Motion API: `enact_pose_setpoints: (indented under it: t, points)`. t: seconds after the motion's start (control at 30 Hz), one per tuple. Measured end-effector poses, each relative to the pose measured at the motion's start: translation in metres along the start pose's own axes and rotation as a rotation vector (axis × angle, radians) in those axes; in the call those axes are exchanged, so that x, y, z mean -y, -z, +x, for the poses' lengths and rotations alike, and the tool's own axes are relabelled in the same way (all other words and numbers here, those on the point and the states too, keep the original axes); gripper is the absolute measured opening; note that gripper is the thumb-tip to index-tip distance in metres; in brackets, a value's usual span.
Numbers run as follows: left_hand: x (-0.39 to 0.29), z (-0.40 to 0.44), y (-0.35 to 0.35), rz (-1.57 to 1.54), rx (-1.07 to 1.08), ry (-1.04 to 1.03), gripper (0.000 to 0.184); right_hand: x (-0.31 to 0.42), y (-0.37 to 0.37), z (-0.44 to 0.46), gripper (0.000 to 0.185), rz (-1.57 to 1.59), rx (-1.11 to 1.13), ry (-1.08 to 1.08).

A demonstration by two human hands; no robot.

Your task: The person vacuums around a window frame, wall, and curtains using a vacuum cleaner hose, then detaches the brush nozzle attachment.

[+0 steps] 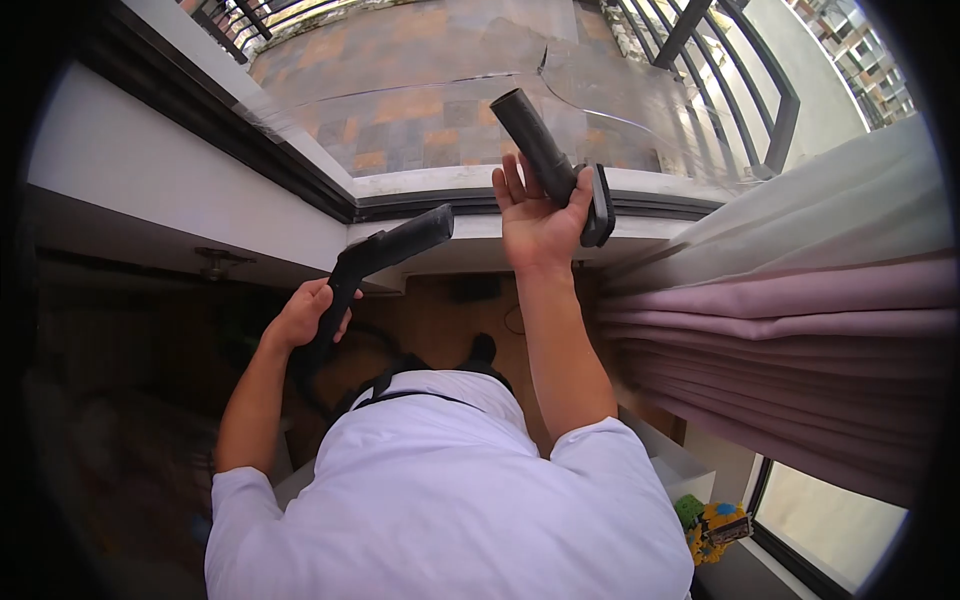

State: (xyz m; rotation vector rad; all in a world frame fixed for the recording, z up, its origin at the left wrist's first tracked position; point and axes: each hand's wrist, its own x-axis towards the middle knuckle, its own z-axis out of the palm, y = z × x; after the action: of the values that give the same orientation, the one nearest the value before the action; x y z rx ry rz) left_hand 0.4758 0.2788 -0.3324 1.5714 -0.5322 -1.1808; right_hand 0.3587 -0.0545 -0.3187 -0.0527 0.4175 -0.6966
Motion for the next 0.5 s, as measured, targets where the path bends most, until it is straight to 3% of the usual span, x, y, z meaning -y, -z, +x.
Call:
enact_pose_setpoints:
  t: [0.07,0.13,0.17,0.4,0.5]
  points:
    - [0.003,-0.010,0.010,-0.016,0.046,0.007,0.081,-0.007,0.003,-0.014,0.068,0.013,0.081,-0.058]
    - [0.005,-0.019,0.014,-0.134,0.196,0.016,0.091,-0.017,-0.010,-0.036,0.076,-0.011,0.264,-0.168]
    - [0.009,-0.021,0.019,-0.162,0.240,0.043,0.099,-0.023,-0.017,-0.044,0.076,0.019,0.253,-0.167]
    - [0.033,-0.030,0.027,-0.549,0.506,0.186,0.097,-0.062,-0.041,-0.066,0.092,-0.126,0.527,-0.242]
    - [0.033,-0.022,0.016,-0.577,0.467,0.279,0.095,-0.072,-0.041,-0.066,0.093,-0.201,0.645,-0.250]
